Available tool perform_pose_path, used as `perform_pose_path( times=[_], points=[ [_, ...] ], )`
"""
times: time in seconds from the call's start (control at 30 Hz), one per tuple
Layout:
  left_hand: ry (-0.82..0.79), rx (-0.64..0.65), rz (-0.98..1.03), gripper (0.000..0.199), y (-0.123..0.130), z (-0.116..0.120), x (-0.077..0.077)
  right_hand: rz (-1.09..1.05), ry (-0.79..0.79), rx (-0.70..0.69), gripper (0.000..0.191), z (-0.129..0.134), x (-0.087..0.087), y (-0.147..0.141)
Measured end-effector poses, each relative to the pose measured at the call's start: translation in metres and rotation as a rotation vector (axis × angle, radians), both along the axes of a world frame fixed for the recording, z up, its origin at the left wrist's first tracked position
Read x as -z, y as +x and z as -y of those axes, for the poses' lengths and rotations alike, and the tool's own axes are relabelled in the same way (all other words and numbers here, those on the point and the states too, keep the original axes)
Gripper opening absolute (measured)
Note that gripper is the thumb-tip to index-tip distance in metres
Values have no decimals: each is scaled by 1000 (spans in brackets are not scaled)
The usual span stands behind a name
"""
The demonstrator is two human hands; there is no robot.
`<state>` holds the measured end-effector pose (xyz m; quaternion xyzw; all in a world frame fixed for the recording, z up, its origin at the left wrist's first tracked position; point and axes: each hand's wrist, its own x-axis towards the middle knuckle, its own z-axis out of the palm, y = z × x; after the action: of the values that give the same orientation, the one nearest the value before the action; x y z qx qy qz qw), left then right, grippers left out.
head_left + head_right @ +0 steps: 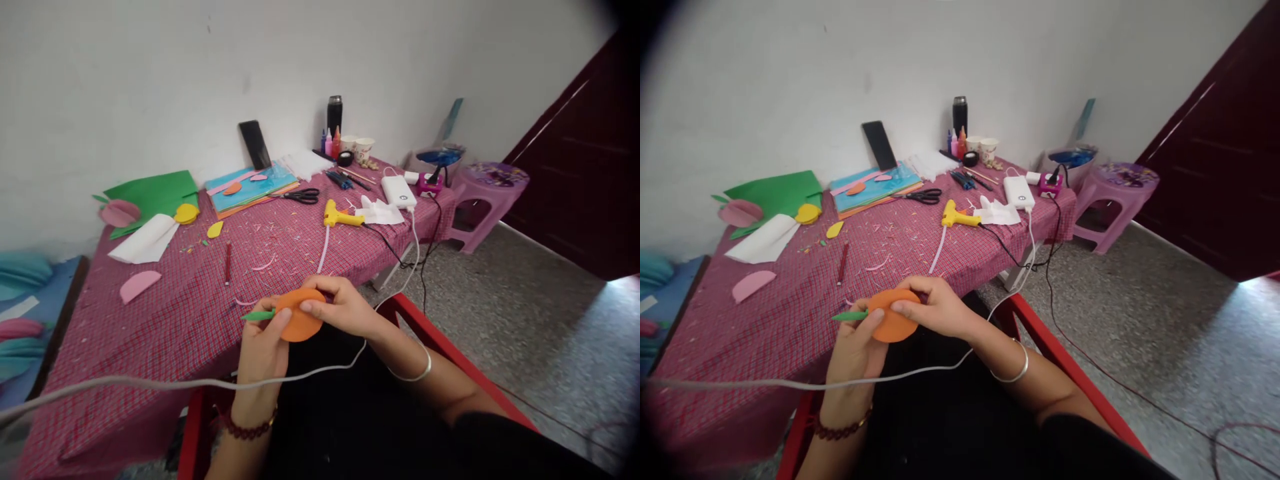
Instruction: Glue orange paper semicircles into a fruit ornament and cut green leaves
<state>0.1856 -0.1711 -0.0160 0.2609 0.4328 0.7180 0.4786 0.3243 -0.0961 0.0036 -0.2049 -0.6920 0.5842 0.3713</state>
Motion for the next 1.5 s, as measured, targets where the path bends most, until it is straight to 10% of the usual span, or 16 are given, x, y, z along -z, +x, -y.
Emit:
perform_pose_path(
  times=[0.3,0.83,1.27,1.5],
  points=[
    [-129,-9,421,12,1,-4,6,-62,222,76,20,3,8,-1],
    [44,65,430,6,3,-12,17,-138,617,206,25,7,15,-7],
    [160,244,153,25,4,0,7,-245,662,213,25,10,8,1],
    [501,43,-436,15,-15,5,8,-233,736,129,18,7,3,7]
  ],
)
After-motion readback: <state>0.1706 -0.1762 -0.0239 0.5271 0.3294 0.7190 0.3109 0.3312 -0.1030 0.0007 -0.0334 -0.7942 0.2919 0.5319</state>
